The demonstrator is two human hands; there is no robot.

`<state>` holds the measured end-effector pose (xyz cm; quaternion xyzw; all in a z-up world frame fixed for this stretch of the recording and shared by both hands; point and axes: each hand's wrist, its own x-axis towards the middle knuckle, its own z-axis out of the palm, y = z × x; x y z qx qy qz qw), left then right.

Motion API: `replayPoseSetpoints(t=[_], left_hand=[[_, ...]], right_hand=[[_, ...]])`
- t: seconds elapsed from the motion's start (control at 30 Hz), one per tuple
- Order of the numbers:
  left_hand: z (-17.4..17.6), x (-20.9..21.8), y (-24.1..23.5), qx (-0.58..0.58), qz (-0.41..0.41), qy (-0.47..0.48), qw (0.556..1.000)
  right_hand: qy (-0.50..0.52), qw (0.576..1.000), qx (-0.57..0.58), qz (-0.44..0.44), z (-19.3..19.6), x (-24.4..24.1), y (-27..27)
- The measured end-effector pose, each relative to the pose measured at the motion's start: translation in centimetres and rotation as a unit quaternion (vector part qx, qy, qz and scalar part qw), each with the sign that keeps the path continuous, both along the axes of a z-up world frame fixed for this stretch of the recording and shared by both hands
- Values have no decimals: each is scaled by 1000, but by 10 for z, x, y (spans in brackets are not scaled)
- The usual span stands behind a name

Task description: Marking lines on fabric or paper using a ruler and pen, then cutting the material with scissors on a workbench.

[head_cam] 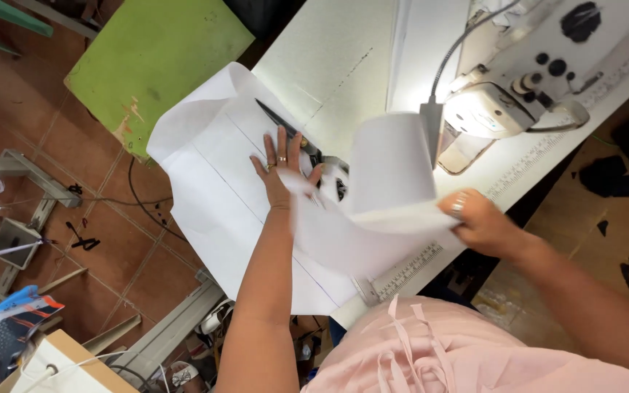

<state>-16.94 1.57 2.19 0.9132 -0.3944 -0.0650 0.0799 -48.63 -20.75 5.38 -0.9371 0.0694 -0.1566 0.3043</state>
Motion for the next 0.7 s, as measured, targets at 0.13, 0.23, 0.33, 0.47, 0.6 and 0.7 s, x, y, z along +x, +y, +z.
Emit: replayPoseSetpoints(t=[0.13, 0.23, 0.33, 0.47, 0.6, 0.7], left_hand=[[-14, 5, -2, -31, -1, 7, 1000], [-19, 4, -2, -32, 1, -5, 999], [-17, 5, 0, -26, 2, -4, 1000], [-17, 5, -2, -6, 3, -7, 1000], [-19, 3, -2, -26, 6, -19, 999], [-19, 8, -3, -34, 5, -19, 999]], right_hand=[[331, 817, 366, -297, -93, -211, -137], [297, 717, 414, -476, -102, -279, -164], [204, 754, 414, -467, -82, -251, -195], [192, 970, -96, -118, -151, -212, -253], [181, 966, -116, -143, -143, -172, -299], [169, 961, -138, -167, -140, -150, -336]])
